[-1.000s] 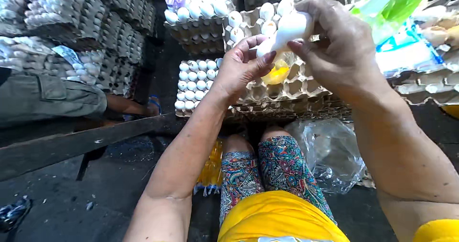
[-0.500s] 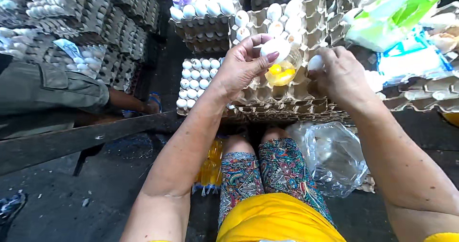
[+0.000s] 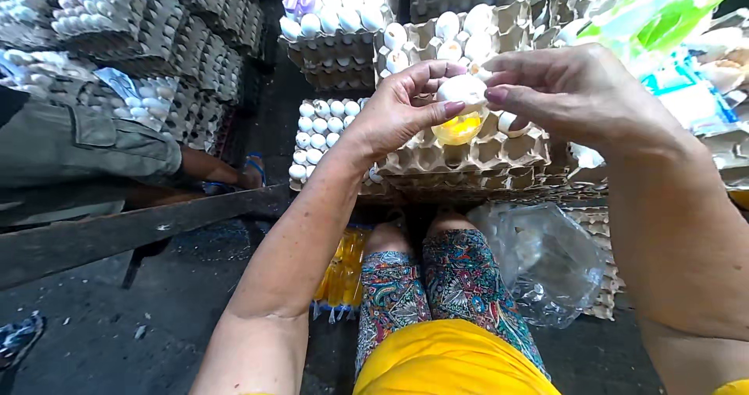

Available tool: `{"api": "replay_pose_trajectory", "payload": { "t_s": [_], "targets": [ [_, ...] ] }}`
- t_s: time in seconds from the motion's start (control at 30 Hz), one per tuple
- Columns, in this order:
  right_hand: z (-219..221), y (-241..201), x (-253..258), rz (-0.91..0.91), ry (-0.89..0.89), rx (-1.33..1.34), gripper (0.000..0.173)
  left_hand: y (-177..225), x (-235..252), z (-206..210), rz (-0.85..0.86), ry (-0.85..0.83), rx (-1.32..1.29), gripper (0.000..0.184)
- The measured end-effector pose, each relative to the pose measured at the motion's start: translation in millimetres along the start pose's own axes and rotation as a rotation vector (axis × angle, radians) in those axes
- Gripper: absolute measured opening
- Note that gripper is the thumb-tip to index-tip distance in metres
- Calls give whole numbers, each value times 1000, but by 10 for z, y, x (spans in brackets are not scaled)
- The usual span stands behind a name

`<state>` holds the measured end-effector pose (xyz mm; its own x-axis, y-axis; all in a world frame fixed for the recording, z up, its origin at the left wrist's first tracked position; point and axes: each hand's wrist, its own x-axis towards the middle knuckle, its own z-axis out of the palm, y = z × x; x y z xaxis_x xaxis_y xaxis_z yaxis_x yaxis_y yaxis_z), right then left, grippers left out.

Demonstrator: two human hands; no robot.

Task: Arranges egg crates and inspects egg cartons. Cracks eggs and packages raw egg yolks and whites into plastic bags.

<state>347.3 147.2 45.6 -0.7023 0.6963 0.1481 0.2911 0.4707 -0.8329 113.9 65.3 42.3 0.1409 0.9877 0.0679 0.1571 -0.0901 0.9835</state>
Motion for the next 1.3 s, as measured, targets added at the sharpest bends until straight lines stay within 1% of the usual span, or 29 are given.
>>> {"api": "replay_pose_trajectory", "payload": {
  "t_s": [0.07, 0.1, 0.2, 0.4, 0.53, 0.6, 0.77, 0.87, 1.03, 1.17, 1.3],
  "targets": [
    [5, -58, 91, 8, -75, 85, 33, 30, 12, 18, 11, -2, 13, 44],
    [13, -73, 127, -2, -85, 94, 31, 46, 19, 17, 11, 3, 31, 43],
    [37, -96, 193, -47, -63, 22, 25, 85, 53, 2, -21, 48, 77, 40],
    [123, -123, 216, -78, -25, -182, 31, 87, 128, -7, -22, 77, 215, 37],
    [173, -82, 221, -189, -11, -346, 30, 63, 172, -20, -27, 82, 353, 34],
    [188, -73, 228, -211, -9, -402, 30, 66, 185, -22, -41, 82, 393, 31],
    [195, -40, 242, -242, -5, -432, 33, 88, 199, -16, -32, 80, 460, 29],
    [213, -38, 251, -245, 6, -449, 36, 114, 208, 17, -25, 107, 525, 33],
    [285, 23, 236, -294, 39, -489, 34, 107, 190, 101, -39, 151, 606, 36],
    [339, 56, 212, -269, 70, -508, 37, 82, 174, 172, -20, 179, 642, 35],
    [394, 50, 176, -244, 102, -523, 39, 93, 150, 263, -9, 214, 752, 35]
  ]
}}
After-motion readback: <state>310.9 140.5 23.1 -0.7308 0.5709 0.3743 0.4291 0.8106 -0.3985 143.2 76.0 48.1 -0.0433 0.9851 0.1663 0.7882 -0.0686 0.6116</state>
